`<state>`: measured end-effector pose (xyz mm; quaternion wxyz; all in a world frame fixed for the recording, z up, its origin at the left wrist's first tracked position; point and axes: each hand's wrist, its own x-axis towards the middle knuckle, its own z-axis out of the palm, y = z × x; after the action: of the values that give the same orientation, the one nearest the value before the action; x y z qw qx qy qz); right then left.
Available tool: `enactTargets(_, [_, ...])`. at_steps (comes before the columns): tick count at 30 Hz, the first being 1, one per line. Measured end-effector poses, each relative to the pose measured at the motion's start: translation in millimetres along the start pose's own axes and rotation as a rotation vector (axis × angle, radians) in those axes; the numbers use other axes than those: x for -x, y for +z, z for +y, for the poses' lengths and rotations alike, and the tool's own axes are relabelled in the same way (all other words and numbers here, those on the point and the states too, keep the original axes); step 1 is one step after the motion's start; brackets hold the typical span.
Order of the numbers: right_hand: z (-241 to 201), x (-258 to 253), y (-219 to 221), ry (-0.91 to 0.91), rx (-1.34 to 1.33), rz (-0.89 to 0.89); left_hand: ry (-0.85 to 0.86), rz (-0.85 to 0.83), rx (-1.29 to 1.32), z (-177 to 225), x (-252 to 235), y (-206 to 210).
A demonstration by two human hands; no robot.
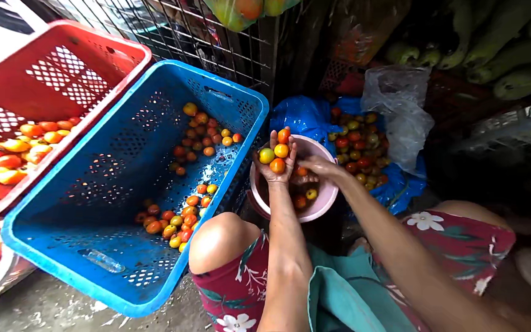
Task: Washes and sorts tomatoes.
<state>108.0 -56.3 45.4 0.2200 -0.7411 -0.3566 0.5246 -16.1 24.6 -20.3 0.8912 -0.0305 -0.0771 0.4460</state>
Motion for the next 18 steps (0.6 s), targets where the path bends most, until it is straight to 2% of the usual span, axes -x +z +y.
enactTargets(2, [-5.4,25.9,-15.5,-0.016,-0.349,-0.046,0.007,0.031,-0.037,-1.8,-1.4,-0.6])
enactTargets(4, [-10.1,43.2,-24.4,-0.045,-0.476,-0.043,-0.014,0.055,-0.07,-4.5,-2.1,1.6])
enactTargets(8, [-14.3,42.4,-26.9,-0.078,-0.666,0.05,-0.066,0.06,-0.133,-9.0,0.4,2.1])
enactTargets(10, [-15.1,36.3,-22.8,-0.085,-0.696,0.172,-0.082,0.098,-0.166,-11.0,0.8,-0.6])
enactTargets(13, [-16.7,23.7,-14.2,-0.064,-0.596,0.377,-0.106,0.12,-0.165,-13.8,-0.8,-5.0])
enactTargets(15, [-18.7,19.4,-11.8,-0.054,-0.57,0.406,-0.116,0.14,-0.171,-14.1,-1.1,-4.5])
enactTargets(18, [-14.7,25.5,-15.3,-0.159,-0.53,0.353,-0.085,0.197,-0.173,-16.2,-3.5,5.3])
